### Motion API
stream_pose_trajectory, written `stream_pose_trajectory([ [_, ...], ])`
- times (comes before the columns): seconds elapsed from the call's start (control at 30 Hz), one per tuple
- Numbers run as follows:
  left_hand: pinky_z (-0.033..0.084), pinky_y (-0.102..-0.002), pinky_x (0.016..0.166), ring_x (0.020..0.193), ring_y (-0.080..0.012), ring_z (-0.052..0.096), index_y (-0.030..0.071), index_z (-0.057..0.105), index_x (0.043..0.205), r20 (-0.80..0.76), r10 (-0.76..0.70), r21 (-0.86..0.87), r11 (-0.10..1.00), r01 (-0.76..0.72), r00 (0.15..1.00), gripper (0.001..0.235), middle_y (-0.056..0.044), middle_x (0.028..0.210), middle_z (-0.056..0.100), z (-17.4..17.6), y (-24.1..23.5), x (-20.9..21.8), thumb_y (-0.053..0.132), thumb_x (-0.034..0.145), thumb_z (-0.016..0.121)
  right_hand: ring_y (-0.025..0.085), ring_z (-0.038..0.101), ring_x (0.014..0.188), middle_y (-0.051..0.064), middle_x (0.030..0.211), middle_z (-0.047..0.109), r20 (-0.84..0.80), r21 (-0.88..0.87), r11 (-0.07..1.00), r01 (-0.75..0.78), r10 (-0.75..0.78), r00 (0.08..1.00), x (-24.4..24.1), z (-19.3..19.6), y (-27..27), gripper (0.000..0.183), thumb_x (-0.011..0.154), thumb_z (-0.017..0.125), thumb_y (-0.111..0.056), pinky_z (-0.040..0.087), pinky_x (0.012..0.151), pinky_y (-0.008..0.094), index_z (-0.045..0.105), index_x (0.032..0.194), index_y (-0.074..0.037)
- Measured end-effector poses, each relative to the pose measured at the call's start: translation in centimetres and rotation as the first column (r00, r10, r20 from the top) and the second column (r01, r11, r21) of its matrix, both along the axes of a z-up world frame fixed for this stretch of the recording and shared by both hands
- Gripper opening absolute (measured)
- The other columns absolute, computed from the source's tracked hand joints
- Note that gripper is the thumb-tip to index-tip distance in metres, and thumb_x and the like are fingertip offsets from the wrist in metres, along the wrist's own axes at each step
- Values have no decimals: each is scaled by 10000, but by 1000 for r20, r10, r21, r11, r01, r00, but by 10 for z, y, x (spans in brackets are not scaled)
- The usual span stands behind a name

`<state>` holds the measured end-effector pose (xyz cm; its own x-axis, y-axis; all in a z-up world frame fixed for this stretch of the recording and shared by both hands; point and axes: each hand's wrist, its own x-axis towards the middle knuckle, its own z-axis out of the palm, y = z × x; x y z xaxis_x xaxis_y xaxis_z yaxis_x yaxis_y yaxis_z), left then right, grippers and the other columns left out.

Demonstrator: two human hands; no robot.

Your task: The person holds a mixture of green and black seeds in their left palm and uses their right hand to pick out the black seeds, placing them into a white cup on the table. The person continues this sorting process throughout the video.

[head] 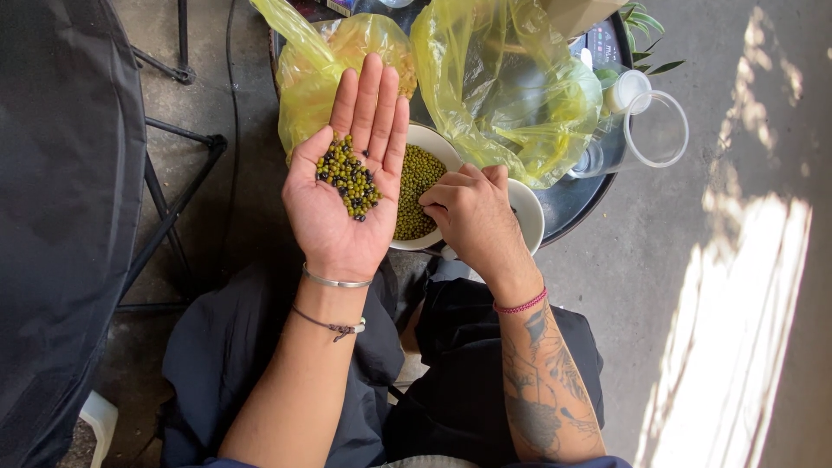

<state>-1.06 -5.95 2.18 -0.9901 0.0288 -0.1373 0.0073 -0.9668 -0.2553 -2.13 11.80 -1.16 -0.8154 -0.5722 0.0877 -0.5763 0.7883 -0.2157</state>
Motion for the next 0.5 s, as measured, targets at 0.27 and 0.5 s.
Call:
stream_pose_trajectory([
  [0.27,307,-456,1320,1592,-333,323,-11,466,1482,7,-4,-28,1000,4,1000,499,-199,1655,382,-2,1,0,102,999,406,168,536,767,-97,792,673,63,-263,962,67,-52,997,4,35,0,154,912,741,-42,282,852,392,717,881,-191],
  [0.5,326,-454,1308,1570,-333,354,-18,473,1480,16,-57,-55,997,58,998,507,-198,1633,410,-2,13,2,97,991,411,123,622,840,-109,916,746,68,-500,845,190,-181,981,16,63,10,104,901,728,-88,398,932,365,728,898,-192],
])
